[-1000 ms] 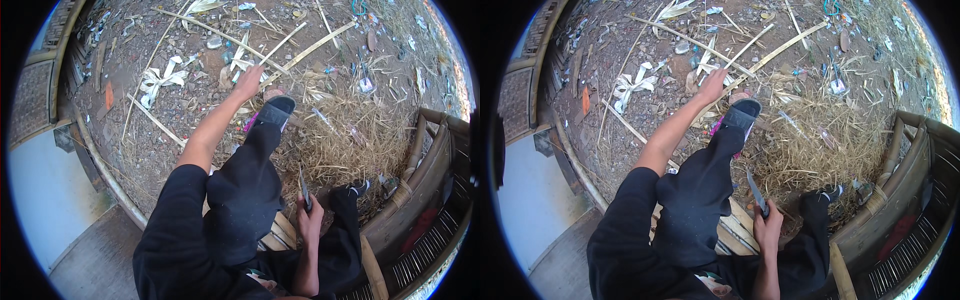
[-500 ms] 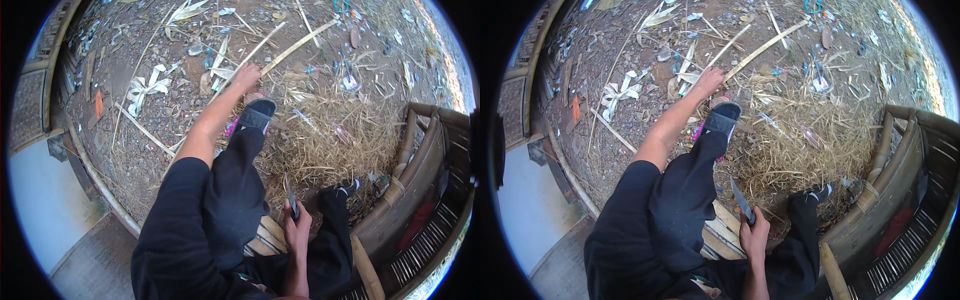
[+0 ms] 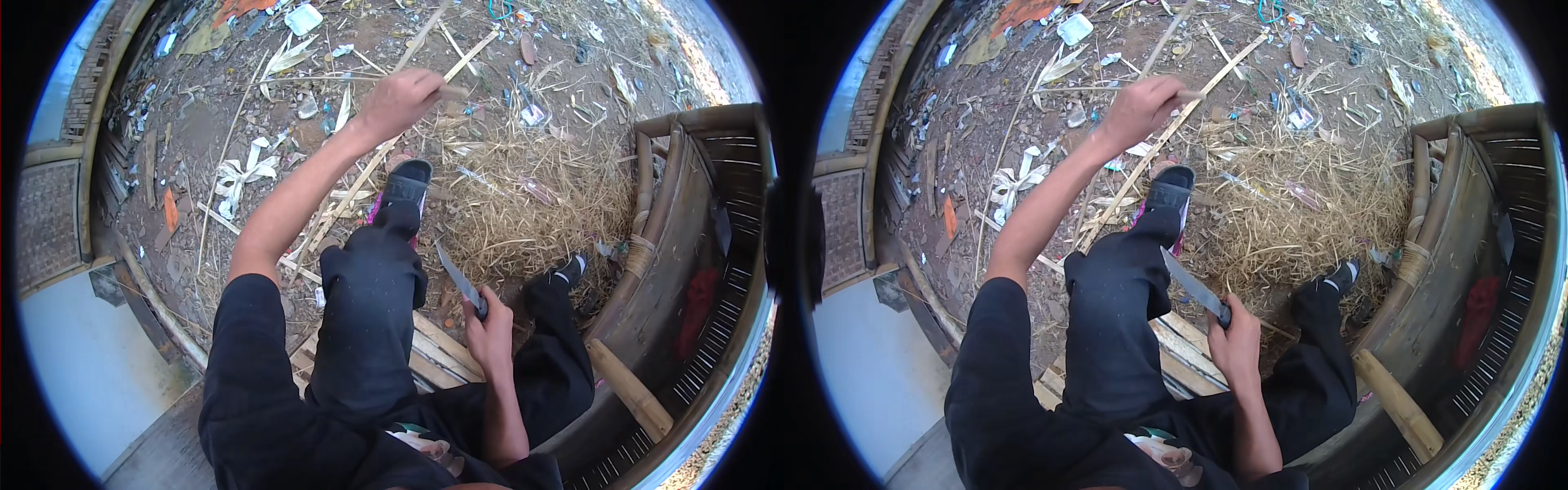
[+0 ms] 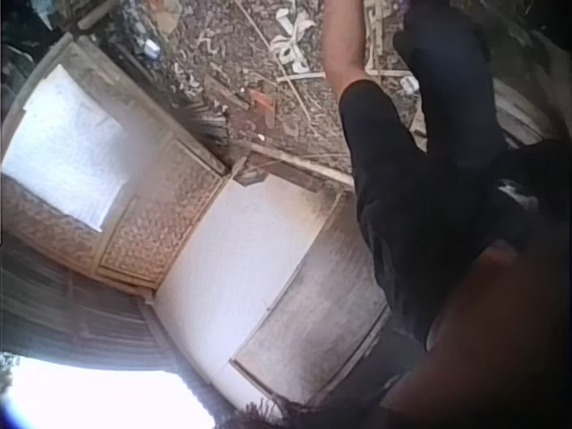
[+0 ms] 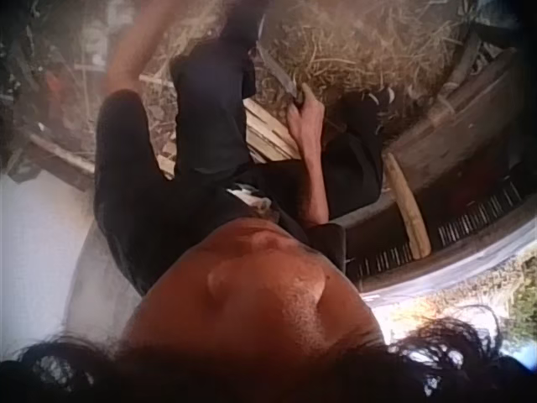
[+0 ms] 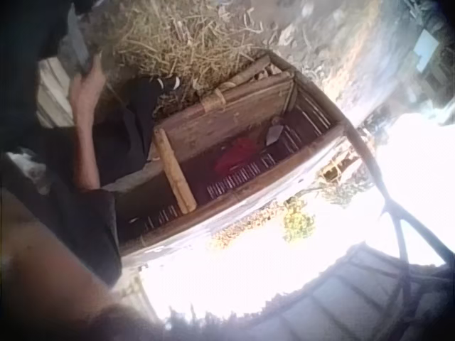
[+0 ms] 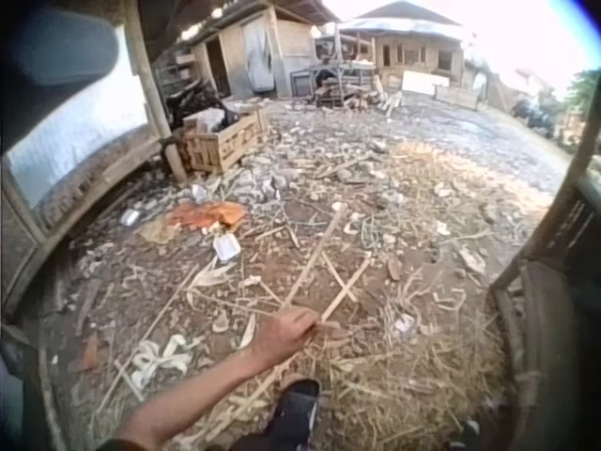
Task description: The person shaves and splits a long thin strip of bamboo using a knife while sitting on a wooden bench.
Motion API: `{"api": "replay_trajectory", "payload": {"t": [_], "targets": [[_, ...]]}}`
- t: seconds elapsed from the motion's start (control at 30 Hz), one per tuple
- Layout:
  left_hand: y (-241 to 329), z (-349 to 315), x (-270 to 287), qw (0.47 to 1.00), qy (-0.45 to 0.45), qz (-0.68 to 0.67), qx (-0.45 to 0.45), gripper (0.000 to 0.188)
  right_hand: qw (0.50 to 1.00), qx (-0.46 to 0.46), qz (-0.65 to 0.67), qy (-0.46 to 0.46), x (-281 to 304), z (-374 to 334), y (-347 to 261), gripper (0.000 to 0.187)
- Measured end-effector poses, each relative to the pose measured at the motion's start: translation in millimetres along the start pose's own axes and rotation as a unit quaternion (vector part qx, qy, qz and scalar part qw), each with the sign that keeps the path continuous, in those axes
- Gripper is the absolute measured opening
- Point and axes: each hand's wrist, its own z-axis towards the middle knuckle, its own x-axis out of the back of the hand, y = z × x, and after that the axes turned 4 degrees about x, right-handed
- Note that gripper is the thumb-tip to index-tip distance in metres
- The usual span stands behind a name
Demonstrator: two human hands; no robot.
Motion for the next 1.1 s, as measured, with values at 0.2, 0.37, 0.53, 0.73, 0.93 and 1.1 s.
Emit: {"api": "replay_trajectory", "payload": {"t": [0.2,0.37,0.53,0.73,0.93,1.1], "targets": [[42.5,30.6,78.3,0.984,0.156,-0.033,-0.076,0.013,0.998,0.045,-0.027,0.043,3.9,-12.1,-7.0,0.015],[97.1,46.0,172.0,0.962,0.266,0.009,-0.067,0.021,0.997,0.066,-0.010,0.048,3.2,-15.8,-12.2,0.015],[130.0,76.5,200.8,0.930,0.298,0.016,-0.213,0.015,0.988,0.132,-0.030,0.078,0.7,-19.9,-5.6,0.018],[137.9,123.2,161.4,0.964,0.237,-0.022,-0.117,0.018,0.995,0.085,-0.040,0.037,0.3,-21.7,-8.2,0.015],[93.0,142.3,83.3,0.993,0.075,-0.076,0.051,0.025,0.993,0.105,-0.019,0.055,-0.9,-16.2,-4.1,0.014],[51.4,98.4,45.2,0.982,0.074,-0.112,0.134,0.029,0.997,0.071,-0.001,0.026,2.1,-11.6,1.2,0.013]]}}
